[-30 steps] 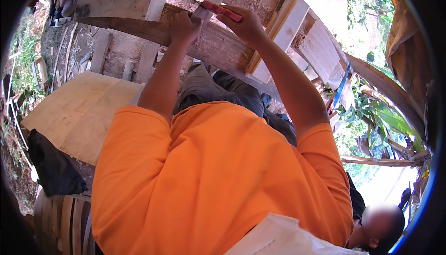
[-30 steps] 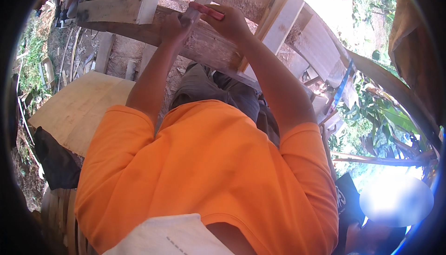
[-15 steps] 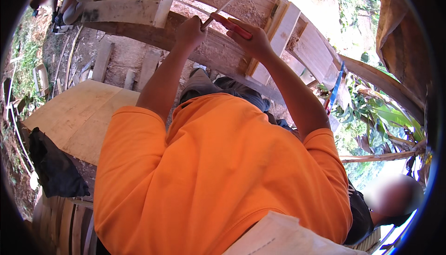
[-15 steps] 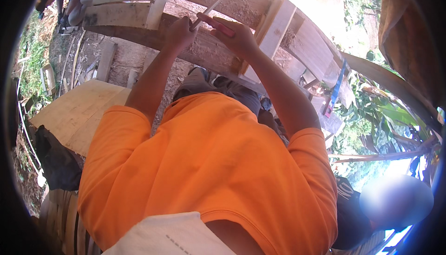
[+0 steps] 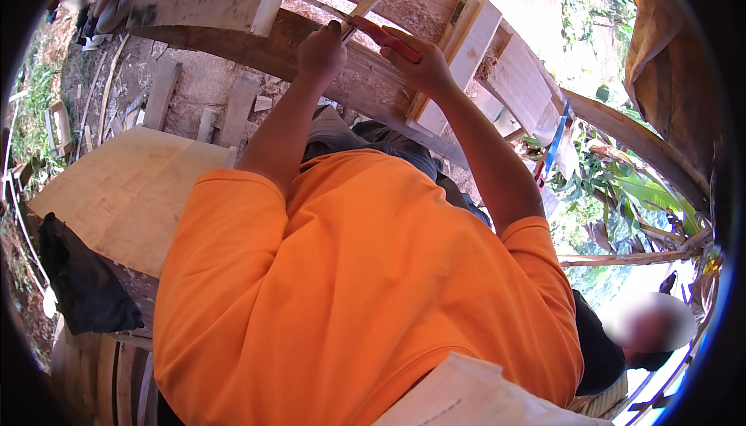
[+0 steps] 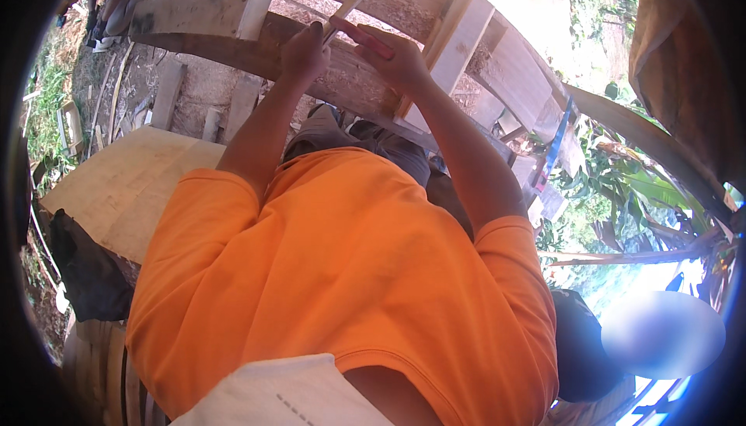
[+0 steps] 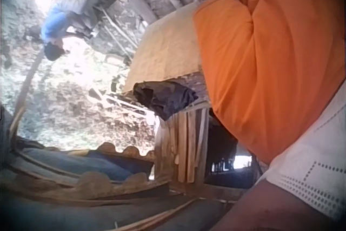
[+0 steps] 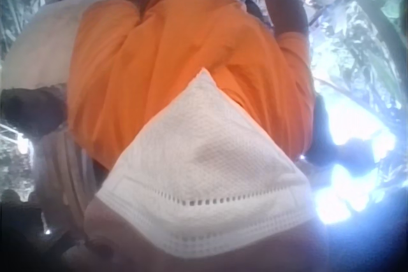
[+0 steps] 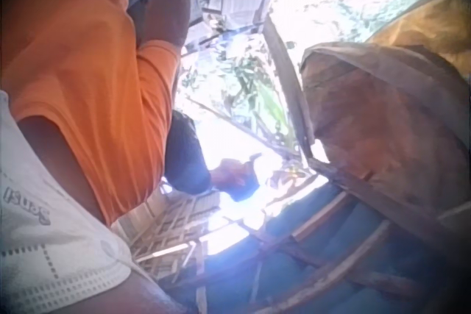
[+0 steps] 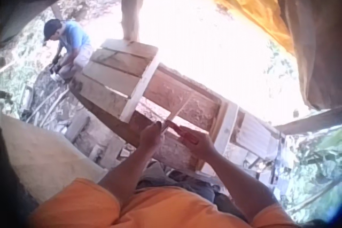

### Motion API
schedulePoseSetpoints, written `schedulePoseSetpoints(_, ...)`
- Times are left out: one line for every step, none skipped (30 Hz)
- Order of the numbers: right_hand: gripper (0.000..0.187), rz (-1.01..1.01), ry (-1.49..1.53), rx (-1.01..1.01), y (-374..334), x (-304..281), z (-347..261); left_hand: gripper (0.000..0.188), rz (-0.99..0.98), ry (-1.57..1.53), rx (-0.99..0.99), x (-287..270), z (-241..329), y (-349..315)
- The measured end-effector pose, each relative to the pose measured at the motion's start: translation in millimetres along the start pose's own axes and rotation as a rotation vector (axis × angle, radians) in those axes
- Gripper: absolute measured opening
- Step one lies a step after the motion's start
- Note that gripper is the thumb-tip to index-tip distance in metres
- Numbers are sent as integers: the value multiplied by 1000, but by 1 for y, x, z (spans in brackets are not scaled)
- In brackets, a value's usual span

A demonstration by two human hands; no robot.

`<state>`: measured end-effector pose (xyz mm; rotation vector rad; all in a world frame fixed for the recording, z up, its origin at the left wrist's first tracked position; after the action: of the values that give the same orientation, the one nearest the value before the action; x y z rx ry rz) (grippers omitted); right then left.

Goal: The person saws a wooden plank using a hand saw, then lifts and moves the cut piece. They continue to handle and position other wooden planks on a workbench while others work nearby.

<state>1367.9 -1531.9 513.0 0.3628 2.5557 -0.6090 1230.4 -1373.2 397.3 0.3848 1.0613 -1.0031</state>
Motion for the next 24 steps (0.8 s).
schedulePoseSetpoints(47, 0, -19, 2, 1, -1, 1, 23, -9, 18, -10, 1, 0, 2)
schedulePoseSetpoints(46, -1, -38, 4, 3, -1, 3, 24, -19, 36, -22, 2, 2, 4)
schedulePoseSetpoints(45, -2, -57, 7, 3, -1, 4, 25, -30, 54, -32, 4, 3, 5)
schedulePoseSetpoints(46, 1, -44, -12, 4, -2, 6, 27, -28, 40, -29, 5, 4, 4)
schedulePoseSetpoints(46, 4, -32, -29, 4, -2, 7, 29, -27, 24, -24, 9, 4, 4)
schedulePoseSetpoints(47, 8, -20, -45, 4, -2, 8, 30, -27, 9, -19, 12, 5, 4)
schedulePoseSetpoints(47, -4, -9, -30, 2, -1, 9, 31, 22, -12, 18, 16, 3, 3)
schedulePoseSetpoints(48, -19, 1, -16, 0, 0, 11, 33, 73, -33, 50, 21, -2, 3)
schedulePoseSetpoints(48, -34, 11, -3, -1, 1, 12, 34, 124, -54, 81, 27, -5, 2)
schedulePoseSetpoints(47, -40, 6, 17, -2, 1, 13, 36, 136, -80, 90, 33, -8, 4)
schedulePoseSetpoints(45, -43, 6, 42, -3, 2, 15, 37, 142, -104, 103, 34, -9, 4)
schedulePoseSetpoints(45, -45, 6, 66, -5, 4, 18, 39, 148, -128, 115, 34, -9, 4)
schedulePoseSetpoints(44, -28, 12, 50, -6, 5, 20, 40, 149, -136, 107, 35, -8, 4)
schedulePoseSetpoints(44, -12, 18, 29, -7, 6, 19, 41, 154, -141, 97, 36, -8, 5)
schedulePoseSetpoints(44, 3, 23, 7, -7, 8, 19, 42, 159, -146, 87, 38, -8, 5)
schedulePoseSetpoints(44, -16, 1, -5, -6, 8, 18, 43, 158, -139, 38, 39, -9, 5)
schedulePoseSetpoints(44, -30, -22, -16, -4, 5, 14, 43, 156, -131, -3, 38, -7, 5)
schedulePoseSetpoints(44, -44, -44, -27, -2, 4, 11, 44, 155, -123, -46, 38, -6, 5)
schedulePoseSetpoints(44, -28, -68, -48, 1, 5, 12, 45, 147, -100, -68, 37, -5, 5)
schedulePoseSetpoints(44, -10, -92, -69, 5, 4, 12, 46, 140, -77, -88, 35, -4, 6)
schedulePoseSetpoints(44, 7, -117, -91, 7, 3, 12, 47, 134, -53, -109, 33, -3, 6)
schedulePoseSetpoints(44, 6, -98, -100, 8, 4, 13, 46, 142, -25, -108, 31, -2, 4)
schedulePoseSetpoints(44, 5, -80, -108, 9, 4, 11, 45, 151, 2, -107, 29, -2, 3)
schedulePoseSetpoints(44, 5, -62, -116, 10, 4, 8, 44, 159, 29, -106, 28, -2, 2)
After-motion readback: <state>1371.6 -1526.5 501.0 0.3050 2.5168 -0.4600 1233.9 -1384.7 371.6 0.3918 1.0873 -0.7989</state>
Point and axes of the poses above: each hand's wrist, its own y-axis towards the middle knuckle, its own x-axis out of the palm, z = x × y, the point moved 1 cm from there along y, towards the middle knuckle, and after that the axes turned 11 degrees about -z, right-handed, at the moved point
